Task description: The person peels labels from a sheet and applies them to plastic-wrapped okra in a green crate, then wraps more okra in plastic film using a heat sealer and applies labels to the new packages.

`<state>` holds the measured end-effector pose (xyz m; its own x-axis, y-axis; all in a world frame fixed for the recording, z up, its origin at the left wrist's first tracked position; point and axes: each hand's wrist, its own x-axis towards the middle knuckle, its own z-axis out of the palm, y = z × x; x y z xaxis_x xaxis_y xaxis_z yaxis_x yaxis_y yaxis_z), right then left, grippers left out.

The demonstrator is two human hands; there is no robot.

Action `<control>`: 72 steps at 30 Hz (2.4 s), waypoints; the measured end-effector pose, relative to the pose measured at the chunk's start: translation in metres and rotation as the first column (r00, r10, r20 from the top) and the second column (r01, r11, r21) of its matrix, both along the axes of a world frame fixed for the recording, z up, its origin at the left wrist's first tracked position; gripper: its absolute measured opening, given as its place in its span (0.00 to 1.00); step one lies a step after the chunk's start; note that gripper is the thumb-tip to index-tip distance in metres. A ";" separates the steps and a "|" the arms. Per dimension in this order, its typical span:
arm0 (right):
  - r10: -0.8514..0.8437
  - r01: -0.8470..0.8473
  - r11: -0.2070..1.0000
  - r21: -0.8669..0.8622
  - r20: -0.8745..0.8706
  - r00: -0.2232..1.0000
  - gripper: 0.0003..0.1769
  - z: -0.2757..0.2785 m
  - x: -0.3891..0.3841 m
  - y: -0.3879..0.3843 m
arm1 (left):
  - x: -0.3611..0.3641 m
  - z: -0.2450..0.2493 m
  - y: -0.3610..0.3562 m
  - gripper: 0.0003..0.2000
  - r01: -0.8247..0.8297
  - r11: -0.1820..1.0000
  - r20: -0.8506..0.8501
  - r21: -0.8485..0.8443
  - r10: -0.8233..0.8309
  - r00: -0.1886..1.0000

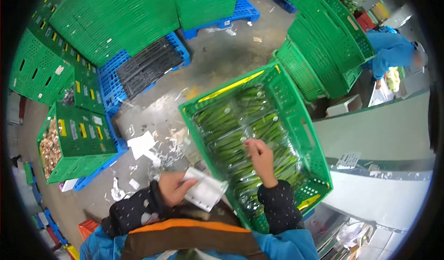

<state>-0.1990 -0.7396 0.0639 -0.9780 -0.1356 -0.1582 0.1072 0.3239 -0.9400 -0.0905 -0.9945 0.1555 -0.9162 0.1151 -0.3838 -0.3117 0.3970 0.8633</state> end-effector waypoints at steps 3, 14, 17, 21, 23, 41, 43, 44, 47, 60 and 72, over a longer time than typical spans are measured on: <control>0.206 -0.209 0.978 -0.028 -0.083 0.975 0.07 0.056 0.051 -0.014 | -0.003 0.003 0.008 0.11 0.019 1.000 0.015 -0.014 -0.018 1.000; -0.225 0.205 0.924 -0.324 -0.026 0.974 0.04 0.018 0.056 0.056 | 0.000 -0.008 0.041 0.11 -0.019 0.998 -0.257 0.053 0.033 0.966; -0.508 0.508 0.862 -0.008 -0.027 0.861 0.05 -0.110 -0.001 0.159 | 0.002 0.000 0.028 0.12 -0.011 0.974 -0.272 -0.228 -0.053 0.961; -0.374 0.456 0.748 0.482 -0.262 0.890 0.04 -0.137 -0.021 0.194 | 0.019 -0.019 0.001 0.16 -0.074 0.961 -0.245 -0.266 0.007 0.969; -0.320 0.443 0.746 0.497 -0.317 0.893 0.07 -0.162 -0.023 0.199 | 0.026 -0.013 -0.005 0.11 -0.140 0.945 -0.143 -0.294 0.102 0.985; -0.017 0.013 0.927 -0.375 -0.009 1.000 0.25 0.059 0.104 0.041 | -0.002 0.013 0.077 0.15 -0.206 0.888 0.065 0.410 0.197 0.978; -0.061 0.072 0.901 -0.427 0.040 0.997 0.25 0.060 0.114 0.039 | -0.001 0.013 0.089 0.15 -0.188 0.855 0.067 0.483 0.178 0.982; -0.098 0.130 0.870 -0.475 0.093 0.991 0.24 0.060 0.117 0.038 | 0.000 0.012 0.090 0.15 -0.174 0.816 0.070 0.551 0.162 0.984; -0.205 0.240 0.906 -0.349 0.137 0.969 0.19 0.073 0.121 0.035 | 0.005 -0.009 0.088 0.12 -0.045 0.886 -0.007 0.461 0.055 0.998; 0.101 0.124 0.963 0.240 -0.744 0.660 0.11 0.086 0.125 0.008 | 0.011 0.013 0.089 0.08 0.169 0.970 -0.125 0.176 -0.148 0.981; 0.159 -0.195 0.976 -0.099 -0.290 0.944 0.04 0.067 0.125 0.055 | 0.018 -0.001 0.091 0.08 0.099 0.991 -0.024 0.092 -0.097 0.995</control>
<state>-0.0741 -0.6846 0.1308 -0.9389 -0.3115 0.1465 -0.2134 0.1925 -0.9578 -0.0727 -0.9030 0.1545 -0.9060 0.2396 -0.3490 -0.2576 0.3423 0.9036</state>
